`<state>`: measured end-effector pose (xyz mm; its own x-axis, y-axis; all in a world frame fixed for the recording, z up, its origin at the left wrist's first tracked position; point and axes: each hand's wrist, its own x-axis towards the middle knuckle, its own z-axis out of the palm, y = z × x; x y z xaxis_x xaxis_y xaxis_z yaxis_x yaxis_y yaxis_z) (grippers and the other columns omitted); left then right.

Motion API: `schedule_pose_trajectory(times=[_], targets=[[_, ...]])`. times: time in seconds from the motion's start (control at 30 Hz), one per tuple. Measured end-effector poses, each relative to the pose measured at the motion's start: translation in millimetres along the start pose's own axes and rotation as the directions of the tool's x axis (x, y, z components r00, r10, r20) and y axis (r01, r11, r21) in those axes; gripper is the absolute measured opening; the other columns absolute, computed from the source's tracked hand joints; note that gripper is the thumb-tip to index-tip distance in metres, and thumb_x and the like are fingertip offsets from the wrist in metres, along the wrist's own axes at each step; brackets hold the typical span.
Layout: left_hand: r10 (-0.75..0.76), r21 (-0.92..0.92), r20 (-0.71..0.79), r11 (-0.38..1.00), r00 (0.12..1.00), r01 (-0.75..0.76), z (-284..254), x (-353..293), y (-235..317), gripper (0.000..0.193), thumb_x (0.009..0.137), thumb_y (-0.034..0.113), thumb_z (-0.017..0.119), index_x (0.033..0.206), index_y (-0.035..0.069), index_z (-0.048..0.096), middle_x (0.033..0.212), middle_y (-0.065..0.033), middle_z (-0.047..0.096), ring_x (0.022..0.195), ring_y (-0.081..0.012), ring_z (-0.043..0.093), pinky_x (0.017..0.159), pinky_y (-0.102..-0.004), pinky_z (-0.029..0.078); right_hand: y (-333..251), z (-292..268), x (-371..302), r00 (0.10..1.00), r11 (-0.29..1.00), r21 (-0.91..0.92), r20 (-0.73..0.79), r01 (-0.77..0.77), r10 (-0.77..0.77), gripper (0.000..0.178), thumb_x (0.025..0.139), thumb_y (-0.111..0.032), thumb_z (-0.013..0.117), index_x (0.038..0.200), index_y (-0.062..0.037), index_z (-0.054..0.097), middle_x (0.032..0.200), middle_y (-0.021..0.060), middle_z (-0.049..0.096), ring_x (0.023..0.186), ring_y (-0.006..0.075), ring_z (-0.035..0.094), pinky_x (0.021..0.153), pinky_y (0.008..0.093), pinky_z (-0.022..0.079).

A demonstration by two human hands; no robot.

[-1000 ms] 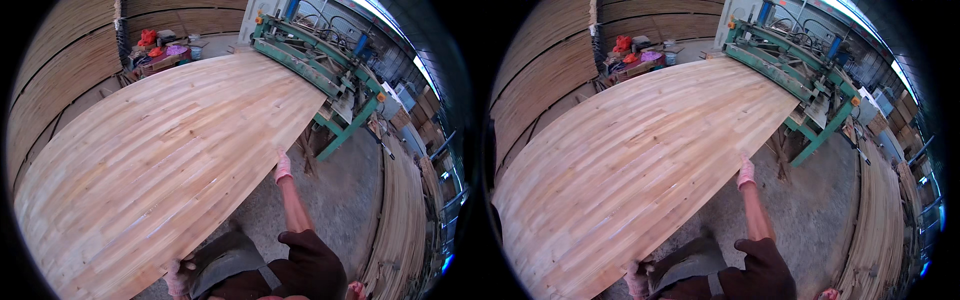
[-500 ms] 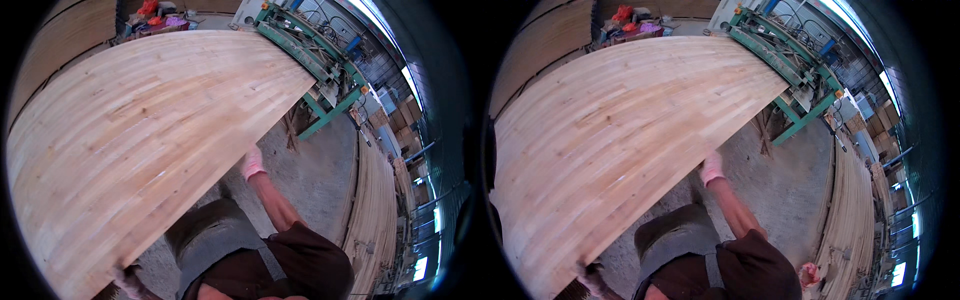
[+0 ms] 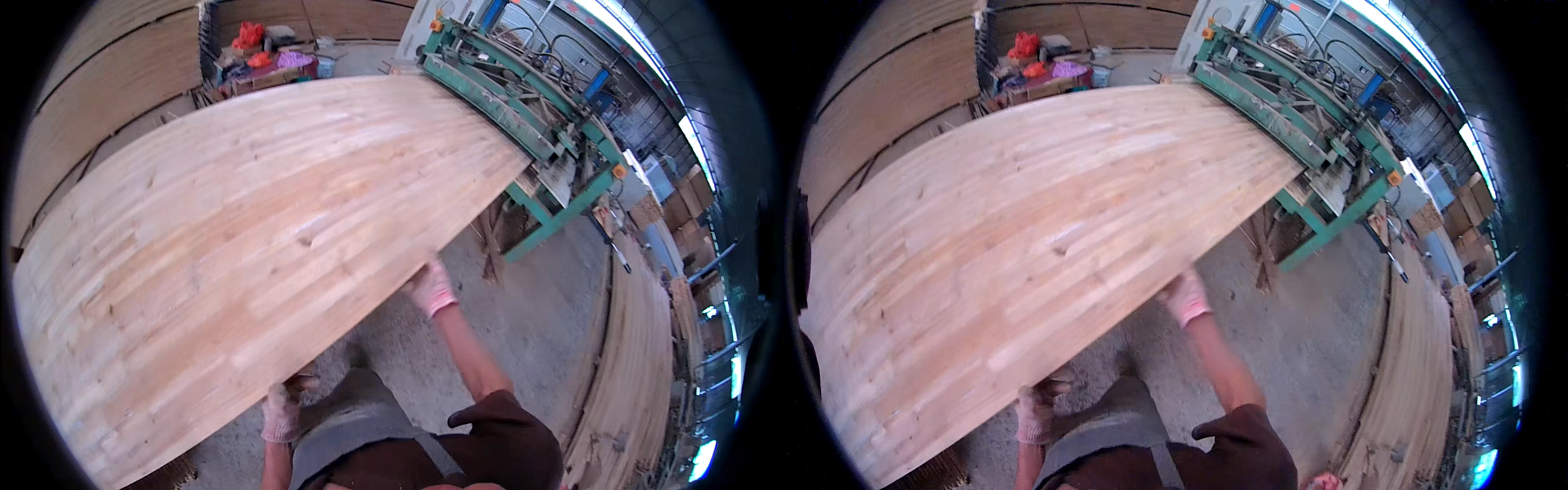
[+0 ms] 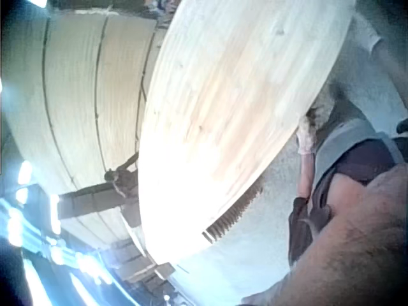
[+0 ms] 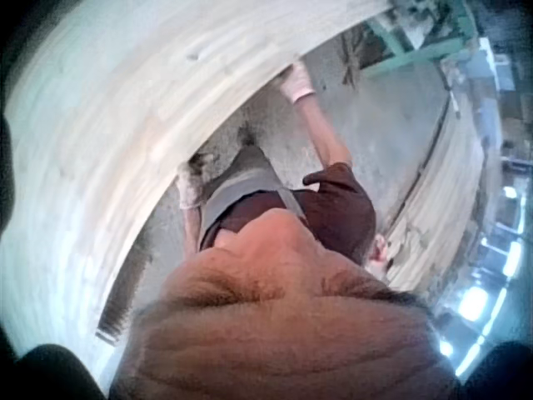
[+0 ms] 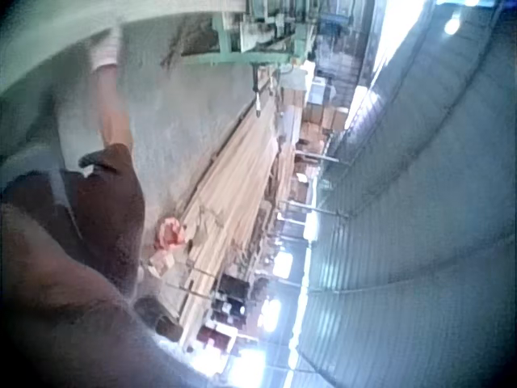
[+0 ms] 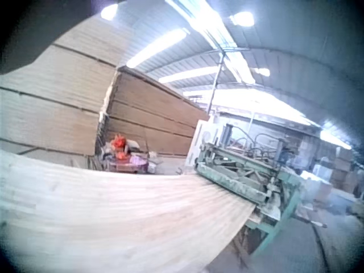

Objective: The person places thin wooden strips onto a curved wooden mold to form a panel. They then mix a white substance in a bucket and apply it to the mold using a trowel. Finally, the person lifts a large, completed wooden panel and stacks it with other finished panels.

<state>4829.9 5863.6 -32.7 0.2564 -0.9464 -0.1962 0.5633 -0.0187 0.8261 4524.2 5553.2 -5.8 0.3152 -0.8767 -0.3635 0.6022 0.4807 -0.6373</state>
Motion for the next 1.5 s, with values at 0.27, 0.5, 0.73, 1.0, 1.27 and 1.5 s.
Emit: schedule_pose_trajectory(times=[0.27,0.5,0.73,1.0,1.27,1.5], targets=[[0.023,-0.058,-0.144,0.998,0.989,-0.031,55,31,1,0.062,0.096,0.041,0.066,0.137,-0.004,0.057,0.110,-0.0195,0.074,0.084,-0.0303,0.075,0.071,-0.0380,0.061,-90,-79,104,0.914,0.939,-0.125,-0.217,0.321,-0.342,0.067,0.093,-0.051,0.075,0.146,-0.0149,0.056,0.139,0.0053,0.063,0.126,0.0243,0.060,0.104,0.0451,0.051],[-0.028,-0.048,-0.052,0.999,0.998,0.025,27,21,3,0.056,0.096,0.040,0.066,0.130,-0.004,0.062,0.108,-0.0203,0.075,0.083,-0.0295,0.074,0.066,-0.0352,0.060,-80,-62,99,0.872,0.904,-0.151,-0.239,0.401,-0.427,0.066,0.090,-0.045,0.079,0.143,-0.0105,0.060,0.136,0.0074,0.066,0.123,0.0237,0.063,0.103,0.0426,0.053],[0.032,0.082,-0.076,0.996,0.997,-0.026,-28,-63,57,0.057,0.094,0.046,0.068,0.119,-0.005,0.067,0.097,-0.0204,0.077,0.065,-0.0253,0.071,0.054,-0.0322,0.057,-4,-38,24,0.866,0.910,-0.146,-0.280,0.389,-0.415,0.060,0.095,-0.042,0.071,0.146,-0.0142,0.056,0.141,0.0084,0.064,0.128,0.0289,0.062,0.108,0.0510,0.051],[0.263,0.208,-0.248,0.954,0.933,-0.214,-193,-188,111,0.064,0.090,0.041,0.072,0.125,-0.011,0.059,0.093,-0.0232,0.073,0.069,-0.0302,0.074,0.047,-0.0368,0.059,144,52,-121,0.857,0.909,-0.160,-0.303,0.385,-0.417,0.053,0.097,-0.043,0.066,0.139,-0.0111,0.059,0.130,0.0074,0.069,0.119,0.0267,0.066,0.102,0.0492,0.055],[0.625,0.550,-0.644,0.779,0.441,-0.300,-378,-299,146,0.063,0.109,0.049,0.043,0.136,-0.005,0.059,0.113,-0.0206,0.072,0.094,-0.0314,0.070,0.086,-0.0419,0.056,308,149,-293,0.974,0.959,-0.230,-0.117,0.163,-0.194,0.044,0.100,-0.033,0.063,0.135,-0.0060,0.058,0.117,0.0080,0.071,0.107,0.0255,0.070,0.086,0.0426,0.060],[0.201,-0.105,-0.306,0.964,0.931,-0.243,-192,-259,45,0.085,0.098,0.067,0.057,0.146,-0.002,0.051,0.126,-0.0187,0.068,0.084,-0.0314,0.074,0.078,-0.0433,0.061,286,63,-292,0.991,0.921,-0.375,0.110,0.108,-0.071,0.045,0.102,-0.028,0.060,0.139,-0.0041,0.053,0.121,0.0086,0.068,0.110,0.0245,0.067,0.094,0.0424,0.056]])
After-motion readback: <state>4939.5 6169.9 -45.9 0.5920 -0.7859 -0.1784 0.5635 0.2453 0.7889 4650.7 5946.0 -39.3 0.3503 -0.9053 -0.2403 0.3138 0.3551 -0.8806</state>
